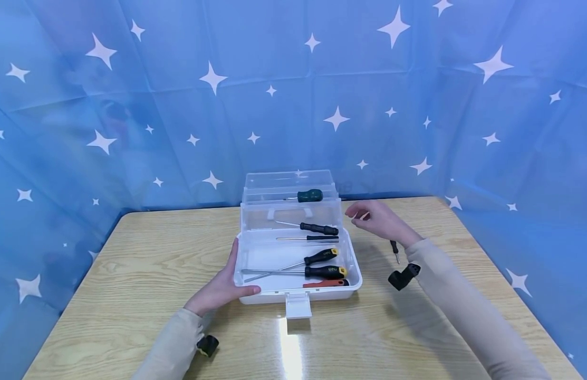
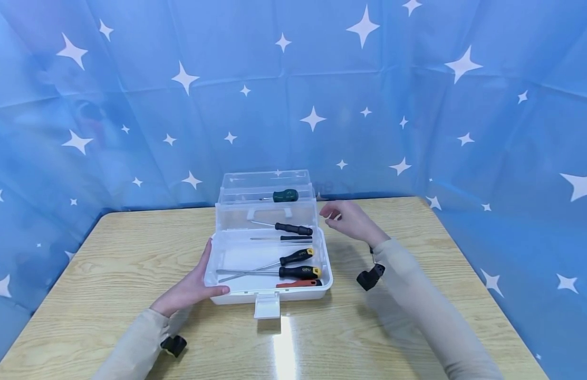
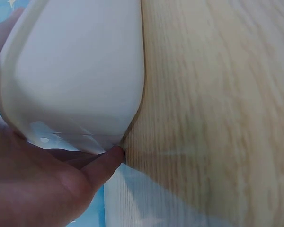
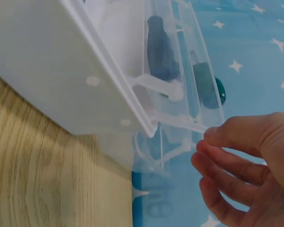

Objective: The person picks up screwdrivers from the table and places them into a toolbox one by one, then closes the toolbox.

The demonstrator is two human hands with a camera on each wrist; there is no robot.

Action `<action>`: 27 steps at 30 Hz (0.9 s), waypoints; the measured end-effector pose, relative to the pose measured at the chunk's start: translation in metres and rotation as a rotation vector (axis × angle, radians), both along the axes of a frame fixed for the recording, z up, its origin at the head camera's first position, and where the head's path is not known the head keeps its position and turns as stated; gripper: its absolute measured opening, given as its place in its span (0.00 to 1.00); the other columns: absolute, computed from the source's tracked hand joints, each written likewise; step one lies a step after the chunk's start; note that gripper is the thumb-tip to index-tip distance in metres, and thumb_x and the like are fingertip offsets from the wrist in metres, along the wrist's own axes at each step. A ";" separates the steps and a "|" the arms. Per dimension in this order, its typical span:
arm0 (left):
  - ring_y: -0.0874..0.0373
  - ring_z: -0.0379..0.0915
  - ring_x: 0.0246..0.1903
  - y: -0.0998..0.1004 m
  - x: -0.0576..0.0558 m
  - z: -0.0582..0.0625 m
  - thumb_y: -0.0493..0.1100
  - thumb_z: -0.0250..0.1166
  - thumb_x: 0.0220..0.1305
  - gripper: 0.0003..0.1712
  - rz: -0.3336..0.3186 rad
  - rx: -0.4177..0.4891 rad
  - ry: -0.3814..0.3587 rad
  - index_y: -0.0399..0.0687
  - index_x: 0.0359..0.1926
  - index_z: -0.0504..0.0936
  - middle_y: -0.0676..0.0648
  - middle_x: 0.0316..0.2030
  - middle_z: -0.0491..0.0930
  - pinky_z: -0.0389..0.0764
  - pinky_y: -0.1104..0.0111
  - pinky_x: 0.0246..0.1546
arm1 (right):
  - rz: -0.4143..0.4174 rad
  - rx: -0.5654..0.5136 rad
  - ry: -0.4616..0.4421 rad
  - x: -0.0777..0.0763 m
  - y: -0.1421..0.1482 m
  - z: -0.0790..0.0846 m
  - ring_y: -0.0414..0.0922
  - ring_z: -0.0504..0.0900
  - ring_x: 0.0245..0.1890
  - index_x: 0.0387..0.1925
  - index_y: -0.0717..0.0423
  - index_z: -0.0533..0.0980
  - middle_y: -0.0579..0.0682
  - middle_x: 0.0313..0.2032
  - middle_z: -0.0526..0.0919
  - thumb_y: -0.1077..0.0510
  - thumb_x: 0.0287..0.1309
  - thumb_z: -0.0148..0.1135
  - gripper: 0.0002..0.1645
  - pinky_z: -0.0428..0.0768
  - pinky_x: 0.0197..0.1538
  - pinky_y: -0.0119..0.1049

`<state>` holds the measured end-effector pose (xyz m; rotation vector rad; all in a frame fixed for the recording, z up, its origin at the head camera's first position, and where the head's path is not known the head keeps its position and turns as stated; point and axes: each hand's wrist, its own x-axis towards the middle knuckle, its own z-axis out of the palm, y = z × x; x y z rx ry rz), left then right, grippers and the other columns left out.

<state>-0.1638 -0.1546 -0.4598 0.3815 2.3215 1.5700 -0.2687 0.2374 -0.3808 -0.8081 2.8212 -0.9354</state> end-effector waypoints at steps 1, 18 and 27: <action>0.38 0.39 0.71 0.000 0.000 0.000 0.48 0.75 0.52 0.73 0.001 -0.004 -0.001 0.56 0.74 0.21 0.39 0.75 0.34 0.48 0.41 0.65 | 0.001 -0.002 0.005 0.000 0.001 -0.001 0.49 0.80 0.40 0.45 0.65 0.80 0.56 0.42 0.82 0.68 0.60 0.60 0.11 0.80 0.45 0.46; 0.38 0.39 0.71 0.000 0.000 -0.001 0.49 0.75 0.53 0.73 0.011 -0.031 -0.004 0.56 0.74 0.21 0.37 0.75 0.34 0.50 0.41 0.64 | -0.024 -0.045 0.000 0.009 0.030 -0.019 0.52 0.81 0.40 0.45 0.67 0.79 0.57 0.41 0.83 0.69 0.61 0.59 0.11 0.80 0.44 0.47; 0.38 0.40 0.71 0.000 0.000 -0.002 0.48 0.74 0.53 0.72 0.007 -0.024 0.004 0.57 0.74 0.22 0.39 0.75 0.33 0.50 0.41 0.64 | -0.060 -0.048 0.005 0.014 0.048 -0.032 0.53 0.82 0.39 0.47 0.69 0.77 0.60 0.39 0.83 0.69 0.60 0.59 0.13 0.80 0.43 0.46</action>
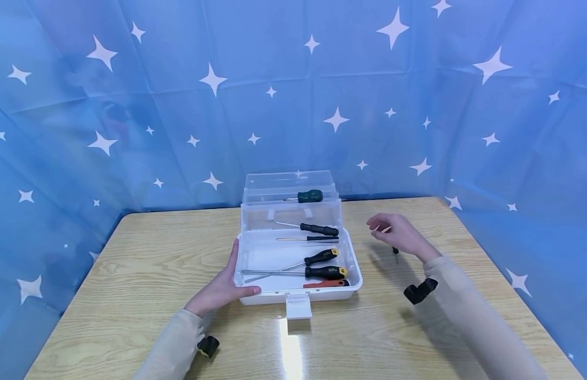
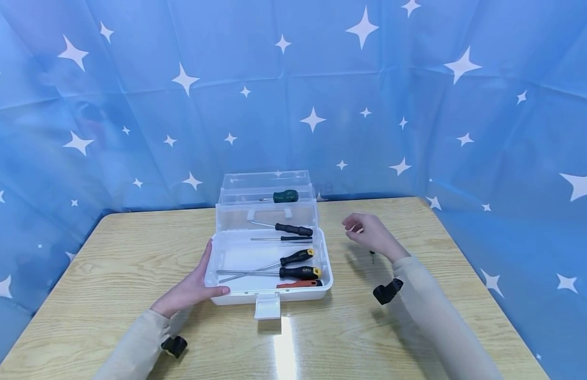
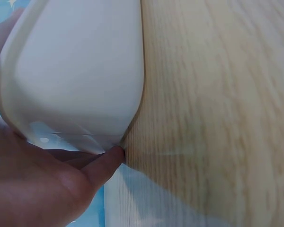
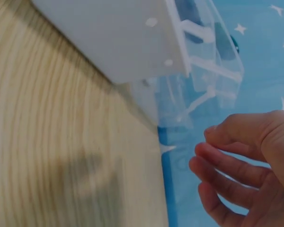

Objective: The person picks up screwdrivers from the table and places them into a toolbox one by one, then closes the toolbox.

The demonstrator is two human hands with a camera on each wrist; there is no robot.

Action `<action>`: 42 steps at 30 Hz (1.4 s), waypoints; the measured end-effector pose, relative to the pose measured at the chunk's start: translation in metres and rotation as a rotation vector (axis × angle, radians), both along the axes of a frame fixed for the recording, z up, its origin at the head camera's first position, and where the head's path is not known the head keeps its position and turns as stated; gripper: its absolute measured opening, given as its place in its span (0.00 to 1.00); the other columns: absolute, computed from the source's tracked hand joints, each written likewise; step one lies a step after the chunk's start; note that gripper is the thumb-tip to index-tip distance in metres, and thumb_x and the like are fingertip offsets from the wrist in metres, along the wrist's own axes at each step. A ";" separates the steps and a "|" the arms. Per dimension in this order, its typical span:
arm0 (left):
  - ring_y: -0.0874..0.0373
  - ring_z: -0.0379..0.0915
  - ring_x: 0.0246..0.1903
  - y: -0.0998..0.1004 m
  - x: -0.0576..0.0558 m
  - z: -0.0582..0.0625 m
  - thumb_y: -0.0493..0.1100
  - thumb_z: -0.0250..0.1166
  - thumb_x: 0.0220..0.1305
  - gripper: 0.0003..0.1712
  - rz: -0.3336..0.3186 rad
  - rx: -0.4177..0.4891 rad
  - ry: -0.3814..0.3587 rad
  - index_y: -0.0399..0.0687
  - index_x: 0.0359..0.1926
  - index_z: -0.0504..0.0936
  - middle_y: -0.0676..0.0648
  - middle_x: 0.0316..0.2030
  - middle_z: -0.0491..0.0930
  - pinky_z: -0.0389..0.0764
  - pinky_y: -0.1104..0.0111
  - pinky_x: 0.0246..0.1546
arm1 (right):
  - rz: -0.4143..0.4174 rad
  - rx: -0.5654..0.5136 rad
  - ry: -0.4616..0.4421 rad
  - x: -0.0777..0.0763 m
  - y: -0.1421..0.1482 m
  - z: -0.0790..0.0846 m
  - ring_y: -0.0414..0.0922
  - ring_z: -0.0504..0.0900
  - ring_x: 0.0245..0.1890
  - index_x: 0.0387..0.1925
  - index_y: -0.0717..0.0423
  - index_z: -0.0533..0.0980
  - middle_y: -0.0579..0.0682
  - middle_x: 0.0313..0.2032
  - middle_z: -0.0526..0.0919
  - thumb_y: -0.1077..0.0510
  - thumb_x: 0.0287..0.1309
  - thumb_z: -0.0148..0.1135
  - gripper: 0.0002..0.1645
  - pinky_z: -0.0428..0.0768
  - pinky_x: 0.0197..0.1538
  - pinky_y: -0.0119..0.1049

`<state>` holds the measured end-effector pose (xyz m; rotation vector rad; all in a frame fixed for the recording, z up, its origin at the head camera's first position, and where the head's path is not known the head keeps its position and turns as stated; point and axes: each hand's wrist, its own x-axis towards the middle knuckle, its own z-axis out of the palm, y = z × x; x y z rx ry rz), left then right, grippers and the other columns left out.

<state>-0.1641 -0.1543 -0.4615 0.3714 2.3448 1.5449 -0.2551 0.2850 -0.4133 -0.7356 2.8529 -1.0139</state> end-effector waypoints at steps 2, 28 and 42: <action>0.38 0.39 0.71 0.000 0.000 0.000 0.48 0.75 0.53 0.72 -0.004 0.005 0.000 0.57 0.74 0.22 0.39 0.75 0.32 0.49 0.41 0.64 | -0.013 0.009 0.000 0.001 0.004 -0.003 0.53 0.82 0.39 0.46 0.69 0.77 0.60 0.39 0.83 0.69 0.60 0.60 0.13 0.80 0.42 0.47; 0.39 0.37 0.71 -0.001 0.000 0.000 0.48 0.75 0.53 0.72 0.010 -0.006 -0.016 0.58 0.75 0.23 0.41 0.75 0.32 0.48 0.40 0.64 | -0.150 0.135 0.008 0.005 0.036 -0.017 0.54 0.81 0.34 0.43 0.71 0.77 0.56 0.32 0.82 0.67 0.60 0.60 0.12 0.78 0.38 0.49; 0.39 0.36 0.71 0.000 -0.002 -0.001 0.46 0.75 0.53 0.72 -0.005 0.022 0.007 0.57 0.74 0.22 0.40 0.75 0.32 0.47 0.41 0.65 | -0.229 0.166 -0.076 0.002 0.046 -0.037 0.48 0.79 0.31 0.46 0.71 0.76 0.59 0.35 0.81 0.62 0.62 0.61 0.15 0.76 0.32 0.41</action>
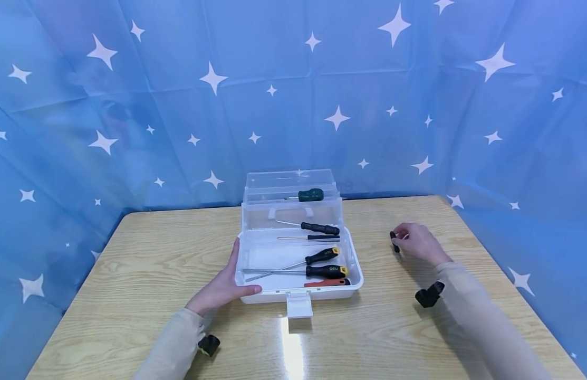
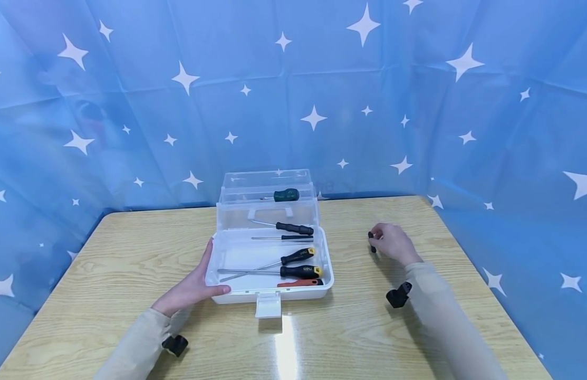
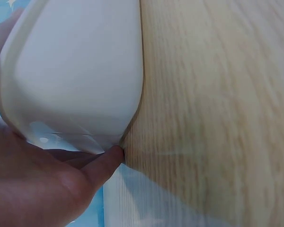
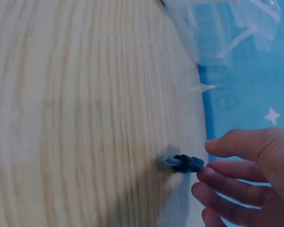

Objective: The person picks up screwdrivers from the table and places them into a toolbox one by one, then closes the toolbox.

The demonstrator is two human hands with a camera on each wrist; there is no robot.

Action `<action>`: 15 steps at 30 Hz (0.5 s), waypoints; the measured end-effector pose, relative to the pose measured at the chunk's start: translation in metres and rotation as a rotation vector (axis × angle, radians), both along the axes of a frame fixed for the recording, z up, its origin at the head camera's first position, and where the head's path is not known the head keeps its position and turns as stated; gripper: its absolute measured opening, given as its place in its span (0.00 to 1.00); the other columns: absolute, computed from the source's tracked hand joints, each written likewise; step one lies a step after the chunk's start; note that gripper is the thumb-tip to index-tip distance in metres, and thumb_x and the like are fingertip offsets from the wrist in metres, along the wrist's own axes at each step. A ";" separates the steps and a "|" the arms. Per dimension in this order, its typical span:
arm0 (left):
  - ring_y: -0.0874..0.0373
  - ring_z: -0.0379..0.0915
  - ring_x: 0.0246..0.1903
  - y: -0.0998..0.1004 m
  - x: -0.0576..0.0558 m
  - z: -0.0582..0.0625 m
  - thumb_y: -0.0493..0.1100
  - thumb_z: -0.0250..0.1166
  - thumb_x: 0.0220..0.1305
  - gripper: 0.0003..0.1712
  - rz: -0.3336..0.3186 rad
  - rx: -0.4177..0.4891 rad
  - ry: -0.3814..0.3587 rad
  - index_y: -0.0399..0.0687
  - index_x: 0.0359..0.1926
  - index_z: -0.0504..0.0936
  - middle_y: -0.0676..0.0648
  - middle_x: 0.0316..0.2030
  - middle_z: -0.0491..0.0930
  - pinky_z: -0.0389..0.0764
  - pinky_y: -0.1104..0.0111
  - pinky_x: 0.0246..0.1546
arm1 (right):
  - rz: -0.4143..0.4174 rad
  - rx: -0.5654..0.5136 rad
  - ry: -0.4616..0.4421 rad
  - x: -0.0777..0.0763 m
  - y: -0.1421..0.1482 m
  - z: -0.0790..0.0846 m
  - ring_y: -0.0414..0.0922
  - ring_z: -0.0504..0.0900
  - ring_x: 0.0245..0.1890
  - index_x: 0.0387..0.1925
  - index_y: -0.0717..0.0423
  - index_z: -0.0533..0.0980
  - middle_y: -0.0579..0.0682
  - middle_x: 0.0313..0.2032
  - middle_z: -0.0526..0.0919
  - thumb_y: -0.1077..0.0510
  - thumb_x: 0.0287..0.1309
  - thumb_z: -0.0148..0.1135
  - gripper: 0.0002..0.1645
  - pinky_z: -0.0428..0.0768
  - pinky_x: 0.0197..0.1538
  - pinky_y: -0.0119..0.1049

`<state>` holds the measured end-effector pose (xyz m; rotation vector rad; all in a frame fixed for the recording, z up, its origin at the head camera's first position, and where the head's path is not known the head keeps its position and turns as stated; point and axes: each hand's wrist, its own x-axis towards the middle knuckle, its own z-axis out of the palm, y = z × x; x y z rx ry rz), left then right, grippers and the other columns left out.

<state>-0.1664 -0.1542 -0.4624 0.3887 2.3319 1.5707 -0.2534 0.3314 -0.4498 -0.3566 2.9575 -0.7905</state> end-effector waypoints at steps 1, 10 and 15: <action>0.39 0.37 0.71 0.000 0.000 -0.001 0.45 0.74 0.53 0.72 0.004 0.000 -0.004 0.57 0.74 0.22 0.41 0.75 0.32 0.47 0.41 0.65 | -0.007 -0.002 -0.005 0.000 0.000 -0.001 0.47 0.79 0.30 0.46 0.72 0.76 0.59 0.35 0.81 0.62 0.62 0.61 0.16 0.75 0.32 0.40; 0.39 0.37 0.71 0.000 0.000 0.000 0.47 0.75 0.53 0.72 0.025 -0.031 -0.034 0.57 0.75 0.22 0.41 0.75 0.32 0.47 0.41 0.65 | -0.021 -0.038 0.028 -0.004 -0.005 -0.010 0.54 0.80 0.34 0.47 0.71 0.76 0.60 0.35 0.81 0.62 0.59 0.64 0.17 0.76 0.34 0.44; 0.39 0.36 0.71 0.000 0.000 0.000 0.49 0.75 0.52 0.73 0.020 -0.021 -0.033 0.56 0.74 0.22 0.40 0.75 0.32 0.47 0.41 0.65 | 0.022 -0.083 0.028 -0.006 -0.011 -0.015 0.56 0.80 0.37 0.46 0.69 0.76 0.60 0.35 0.80 0.66 0.56 0.65 0.16 0.77 0.31 0.40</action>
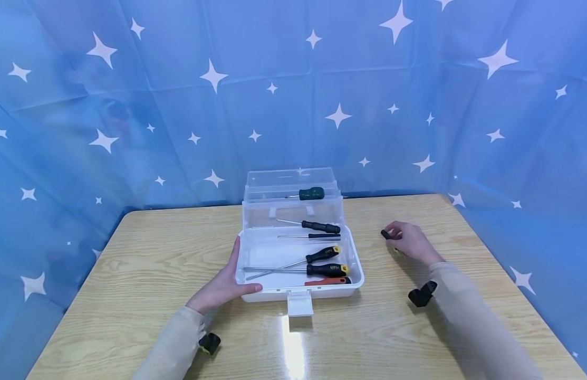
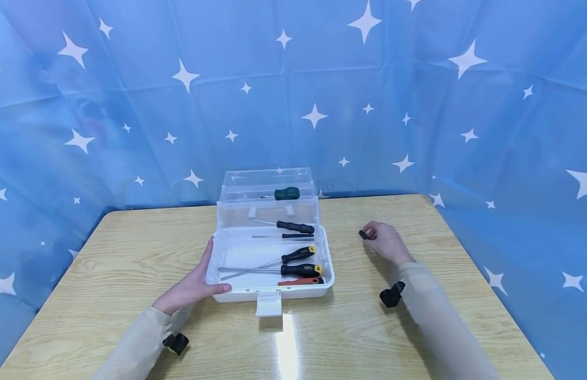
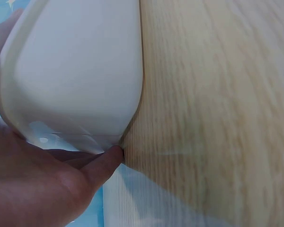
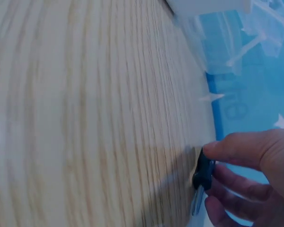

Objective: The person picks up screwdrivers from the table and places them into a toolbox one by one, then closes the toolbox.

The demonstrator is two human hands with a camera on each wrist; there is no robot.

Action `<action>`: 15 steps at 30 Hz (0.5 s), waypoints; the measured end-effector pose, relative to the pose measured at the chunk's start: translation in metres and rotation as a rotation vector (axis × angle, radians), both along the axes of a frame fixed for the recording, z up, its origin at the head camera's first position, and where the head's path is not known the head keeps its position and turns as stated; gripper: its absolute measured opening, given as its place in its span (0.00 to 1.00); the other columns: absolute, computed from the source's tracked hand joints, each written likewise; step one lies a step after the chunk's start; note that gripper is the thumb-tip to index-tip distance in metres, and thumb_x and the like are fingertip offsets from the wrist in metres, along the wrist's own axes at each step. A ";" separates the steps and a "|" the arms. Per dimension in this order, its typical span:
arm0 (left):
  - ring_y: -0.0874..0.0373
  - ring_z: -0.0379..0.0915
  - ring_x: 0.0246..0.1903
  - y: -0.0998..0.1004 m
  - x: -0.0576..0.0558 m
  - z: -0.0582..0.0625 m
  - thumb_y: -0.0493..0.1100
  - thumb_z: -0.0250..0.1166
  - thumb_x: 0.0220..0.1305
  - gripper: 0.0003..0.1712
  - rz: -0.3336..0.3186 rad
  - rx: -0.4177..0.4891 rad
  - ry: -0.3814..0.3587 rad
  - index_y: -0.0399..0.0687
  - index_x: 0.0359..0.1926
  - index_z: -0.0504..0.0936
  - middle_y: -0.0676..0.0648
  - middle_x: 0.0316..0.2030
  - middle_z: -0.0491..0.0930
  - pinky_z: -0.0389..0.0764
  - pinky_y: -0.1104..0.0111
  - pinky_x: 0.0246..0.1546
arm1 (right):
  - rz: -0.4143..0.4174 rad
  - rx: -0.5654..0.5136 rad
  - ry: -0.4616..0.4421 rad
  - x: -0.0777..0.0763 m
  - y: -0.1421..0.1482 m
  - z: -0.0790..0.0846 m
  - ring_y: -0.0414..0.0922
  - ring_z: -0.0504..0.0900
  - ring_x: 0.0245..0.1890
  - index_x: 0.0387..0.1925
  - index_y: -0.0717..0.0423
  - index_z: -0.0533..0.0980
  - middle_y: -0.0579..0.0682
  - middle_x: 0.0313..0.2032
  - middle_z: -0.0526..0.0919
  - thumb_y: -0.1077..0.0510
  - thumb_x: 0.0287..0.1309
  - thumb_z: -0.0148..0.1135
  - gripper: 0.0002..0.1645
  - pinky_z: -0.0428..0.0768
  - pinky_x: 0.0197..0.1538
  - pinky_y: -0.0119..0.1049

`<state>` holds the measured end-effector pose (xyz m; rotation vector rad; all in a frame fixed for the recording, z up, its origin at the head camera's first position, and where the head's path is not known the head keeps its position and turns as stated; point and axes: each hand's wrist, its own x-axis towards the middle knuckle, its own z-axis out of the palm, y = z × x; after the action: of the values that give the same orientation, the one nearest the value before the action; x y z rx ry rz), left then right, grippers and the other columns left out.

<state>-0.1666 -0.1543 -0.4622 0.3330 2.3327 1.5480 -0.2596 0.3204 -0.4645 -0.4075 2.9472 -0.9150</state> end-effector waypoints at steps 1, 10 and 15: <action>0.39 0.36 0.71 0.000 0.000 0.000 0.49 0.75 0.52 0.73 -0.001 0.005 0.000 0.56 0.74 0.22 0.40 0.75 0.31 0.47 0.41 0.65 | 0.008 -0.004 0.000 0.000 -0.001 0.000 0.55 0.80 0.36 0.46 0.68 0.76 0.60 0.35 0.80 0.67 0.56 0.65 0.15 0.76 0.30 0.39; 0.39 0.35 0.71 0.001 -0.001 -0.001 0.47 0.75 0.53 0.73 -0.005 0.004 0.006 0.56 0.74 0.22 0.40 0.75 0.31 0.46 0.42 0.65 | 0.081 -0.044 -0.008 -0.001 -0.008 -0.006 0.54 0.80 0.38 0.45 0.65 0.77 0.58 0.37 0.81 0.72 0.54 0.63 0.15 0.77 0.40 0.48; 0.39 0.35 0.71 0.000 -0.001 -0.001 0.48 0.75 0.52 0.73 -0.006 0.006 0.010 0.56 0.74 0.22 0.40 0.75 0.31 0.46 0.41 0.65 | 0.134 -0.062 0.008 0.001 -0.008 -0.008 0.54 0.80 0.39 0.45 0.64 0.77 0.57 0.38 0.81 0.74 0.54 0.60 0.15 0.77 0.42 0.48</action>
<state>-0.1671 -0.1540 -0.4636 0.3500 2.3331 1.5539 -0.2589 0.3123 -0.4729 -0.6036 2.8626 -0.9920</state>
